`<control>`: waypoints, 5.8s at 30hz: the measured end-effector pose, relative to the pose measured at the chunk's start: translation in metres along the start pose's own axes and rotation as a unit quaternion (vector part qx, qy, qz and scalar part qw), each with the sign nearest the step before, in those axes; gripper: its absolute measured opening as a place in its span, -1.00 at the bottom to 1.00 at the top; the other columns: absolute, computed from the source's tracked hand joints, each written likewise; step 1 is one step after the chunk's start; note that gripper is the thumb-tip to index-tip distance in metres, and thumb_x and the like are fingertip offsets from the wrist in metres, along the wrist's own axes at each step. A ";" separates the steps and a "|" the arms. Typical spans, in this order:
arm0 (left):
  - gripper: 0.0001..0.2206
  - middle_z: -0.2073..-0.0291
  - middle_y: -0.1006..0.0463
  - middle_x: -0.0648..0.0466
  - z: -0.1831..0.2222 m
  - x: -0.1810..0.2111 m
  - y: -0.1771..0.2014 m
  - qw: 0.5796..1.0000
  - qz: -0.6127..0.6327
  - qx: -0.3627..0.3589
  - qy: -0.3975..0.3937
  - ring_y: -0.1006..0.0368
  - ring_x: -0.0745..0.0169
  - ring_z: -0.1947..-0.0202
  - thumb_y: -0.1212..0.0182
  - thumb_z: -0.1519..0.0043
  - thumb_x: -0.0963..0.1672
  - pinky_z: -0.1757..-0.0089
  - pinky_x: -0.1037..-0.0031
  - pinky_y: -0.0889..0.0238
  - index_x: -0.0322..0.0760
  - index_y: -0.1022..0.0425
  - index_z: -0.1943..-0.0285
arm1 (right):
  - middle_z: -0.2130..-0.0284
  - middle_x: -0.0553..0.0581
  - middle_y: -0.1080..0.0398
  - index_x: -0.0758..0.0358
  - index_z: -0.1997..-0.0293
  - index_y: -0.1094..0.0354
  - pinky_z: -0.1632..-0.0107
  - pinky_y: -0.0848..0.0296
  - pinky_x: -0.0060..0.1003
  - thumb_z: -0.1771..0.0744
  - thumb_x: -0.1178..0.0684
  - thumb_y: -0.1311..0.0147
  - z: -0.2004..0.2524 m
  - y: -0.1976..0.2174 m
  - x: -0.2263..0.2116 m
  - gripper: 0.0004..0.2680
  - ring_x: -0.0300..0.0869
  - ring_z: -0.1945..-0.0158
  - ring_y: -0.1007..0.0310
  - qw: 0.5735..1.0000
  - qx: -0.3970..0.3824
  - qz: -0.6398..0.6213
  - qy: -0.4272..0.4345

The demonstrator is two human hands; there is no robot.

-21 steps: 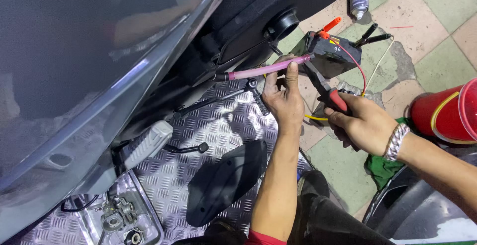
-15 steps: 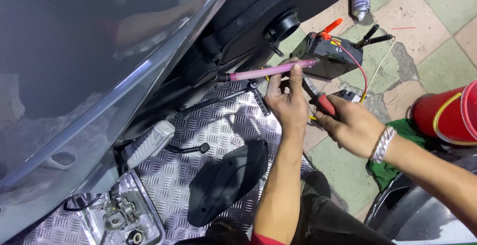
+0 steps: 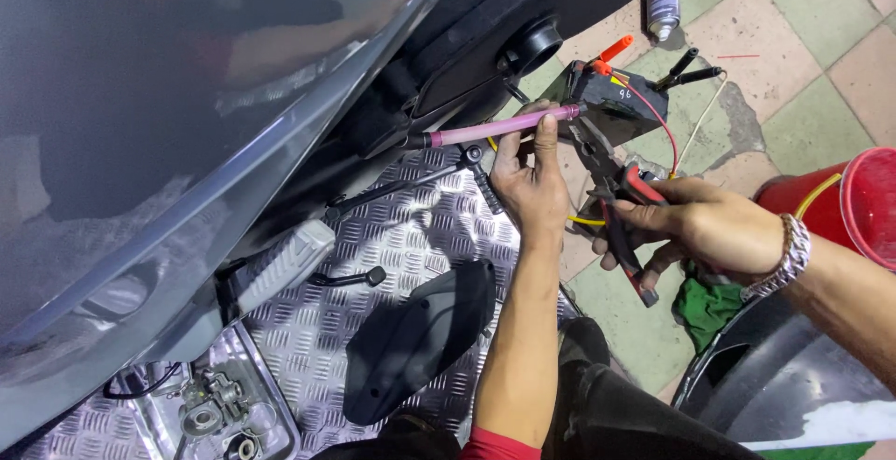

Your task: Repairing motorcycle wiring and installing a plastic body panel

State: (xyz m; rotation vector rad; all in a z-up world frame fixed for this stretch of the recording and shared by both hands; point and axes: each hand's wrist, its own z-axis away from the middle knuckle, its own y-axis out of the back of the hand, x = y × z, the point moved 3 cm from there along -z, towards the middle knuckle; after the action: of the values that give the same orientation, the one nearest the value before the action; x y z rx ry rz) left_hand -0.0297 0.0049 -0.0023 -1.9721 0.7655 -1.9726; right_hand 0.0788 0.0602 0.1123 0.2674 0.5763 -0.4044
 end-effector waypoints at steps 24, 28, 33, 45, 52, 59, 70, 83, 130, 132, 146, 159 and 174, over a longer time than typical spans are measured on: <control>-0.80 0.06 -0.63 0.01 -0.002 0.004 0.001 1.000 0.008 -0.003 -0.010 -0.55 0.14 -0.05 -0.16 -0.38 -0.10 -0.13 0.40 -0.43 -0.35 -0.54 -0.02 | 0.39 0.59 -0.54 0.65 0.15 -0.39 0.69 -0.33 -0.16 -0.40 0.09 0.12 -0.018 -0.002 0.023 -0.74 0.18 0.61 -0.44 0.994 -0.046 -0.037 0.087; -0.80 0.07 -0.64 -0.02 -0.003 0.002 0.001 1.000 -0.001 0.000 -0.024 -0.57 0.12 -0.02 -0.15 -0.38 -0.11 -0.11 0.40 -0.44 -0.37 -0.54 -0.02 | 0.41 0.59 -0.53 0.64 0.21 -0.39 0.71 -0.31 -0.18 -0.40 0.08 0.11 -0.020 -0.003 0.023 -0.73 0.18 0.66 -0.40 0.995 -0.045 -0.027 0.090; -0.79 0.07 -0.63 -0.04 -0.002 -0.004 0.000 1.000 0.020 0.007 -0.019 -0.55 0.11 -0.02 -0.19 -0.36 -0.12 -0.11 0.40 -0.44 -0.39 -0.55 -0.03 | 0.44 0.51 -0.46 0.59 0.14 -0.33 0.74 -0.42 0.00 -0.37 0.15 0.01 -0.027 0.000 0.028 -0.82 0.16 0.47 -0.47 0.994 0.010 -0.030 0.104; -0.79 0.04 -0.62 -0.03 -0.004 -0.004 0.003 1.000 0.003 -0.009 -0.008 -0.54 0.11 -0.06 -0.14 -0.38 -0.11 -0.15 0.38 -0.41 -0.36 -0.53 -0.05 | 0.36 0.61 -0.47 0.67 0.08 -0.35 0.29 -0.55 0.17 -0.37 0.21 0.09 -0.023 0.001 0.015 -0.80 0.31 0.38 -0.49 0.992 -0.057 -0.079 0.075; -0.79 0.06 -0.63 0.00 -0.007 -0.006 0.004 0.999 -0.017 -0.005 -0.032 -0.55 0.10 -0.04 -0.13 -0.39 -0.09 -0.13 0.36 -0.42 -0.34 -0.54 -0.03 | 0.47 0.34 -0.32 0.43 0.14 -0.26 0.50 -0.41 -0.06 -0.34 0.20 0.06 -0.033 0.003 0.034 -0.90 0.13 0.47 -0.39 0.969 -0.116 -0.204 0.073; -0.79 0.06 -0.62 -0.01 -0.005 -0.012 0.003 1.000 0.002 -0.005 -0.015 -0.55 0.15 -0.01 -0.13 -0.39 -0.10 -0.09 0.41 -0.42 -0.35 -0.53 -0.04 | 0.35 0.52 -0.50 0.61 0.11 -0.37 0.31 -0.49 0.02 -0.34 0.22 0.00 -0.032 0.013 0.033 -0.84 0.25 0.37 -0.51 0.995 0.016 -0.051 0.082; -0.84 0.24 -0.63 -0.13 0.024 -0.004 -0.007 0.981 0.178 -0.025 0.068 -0.56 0.25 0.40 -0.18 -0.38 -0.16 0.44 0.51 -0.47 -0.45 -0.51 0.02 | 0.73 0.05 -0.20 0.17 0.32 -0.37 0.68 -0.12 -0.52 -0.36 -0.02 -0.28 -0.043 -0.008 -0.013 -0.82 -0.30 0.74 -0.18 0.914 0.210 -0.110 0.329; -0.76 0.05 -0.63 0.14 -0.020 0.113 -0.021 0.749 -0.398 -0.363 -0.385 -0.50 0.06 -0.05 -0.34 -0.27 -0.07 -0.08 0.21 -0.17 -0.10 -0.57 -0.10 | 0.57 0.24 -0.44 0.39 0.28 -0.42 0.50 -0.54 -0.28 -0.34 0.14 -0.23 -0.049 0.054 0.007 -0.88 -0.12 0.46 -0.56 0.891 0.112 -0.005 0.441; -0.79 0.51 -0.55 -0.13 -0.032 0.101 -0.072 0.651 -0.384 -0.638 -0.150 -0.54 -0.25 0.34 -0.43 -0.02 -0.14 0.26 0.11 -0.40 -0.31 -0.48 0.32 | 0.70 0.21 -0.28 0.15 0.22 -0.43 0.36 -0.38 -0.20 -0.26 0.06 -0.31 -0.058 0.072 0.025 -0.86 0.10 0.59 -0.36 0.816 0.121 0.130 0.550; -0.80 0.52 -0.54 -0.06 -0.029 0.102 -0.071 0.648 -0.401 -0.610 -0.217 -0.54 -0.15 0.32 -0.44 -0.03 -0.12 0.25 0.17 -0.40 -0.29 -0.48 0.36 | 0.71 0.15 -0.28 0.11 0.24 -0.41 0.36 -0.39 -0.24 -0.27 0.04 -0.31 -0.059 0.072 0.028 -0.87 0.06 0.59 -0.38 0.813 0.129 0.133 0.553; -0.80 0.52 -0.52 0.17 0.012 0.090 -0.056 0.735 -0.461 -0.377 -0.324 -0.53 0.09 0.34 -0.27 0.08 -0.15 0.22 0.32 -0.35 -0.12 -0.55 0.27 | 0.72 0.11 -0.22 0.13 0.37 -0.36 0.39 -0.32 -0.32 -0.29 0.08 -0.28 -0.028 0.064 0.001 -0.88 -0.09 0.63 -0.26 0.816 0.144 0.098 0.551; -0.77 0.44 -0.57 -0.05 -0.017 0.097 -0.052 0.709 -0.427 -0.514 -0.224 -0.55 -0.16 0.29 -0.38 0.03 -0.13 0.23 0.13 -0.37 -0.25 -0.57 0.20 | 0.68 0.11 -0.39 0.12 0.36 -0.39 0.35 -0.36 -0.26 -0.28 0.08 -0.29 -0.047 0.068 0.021 -0.89 -0.03 0.58 -0.35 0.837 0.132 0.121 0.517; -0.84 0.41 -0.48 0.04 -0.033 0.088 -0.064 0.676 -0.316 -0.627 -0.225 -0.50 -0.05 0.27 -0.40 -0.06 -0.14 0.24 0.22 -0.39 -0.19 -0.46 0.33 | 0.70 0.07 -0.31 0.10 0.40 -0.37 0.37 -0.32 -0.33 -0.26 0.06 -0.32 -0.047 0.066 0.026 -0.86 -0.16 0.58 -0.35 0.835 0.128 0.103 0.526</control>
State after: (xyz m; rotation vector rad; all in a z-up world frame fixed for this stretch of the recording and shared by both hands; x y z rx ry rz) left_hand -0.0543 0.0184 0.1078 -3.7033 1.7280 -0.8626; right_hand 0.1058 0.1273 0.0677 0.8253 1.5678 -0.0827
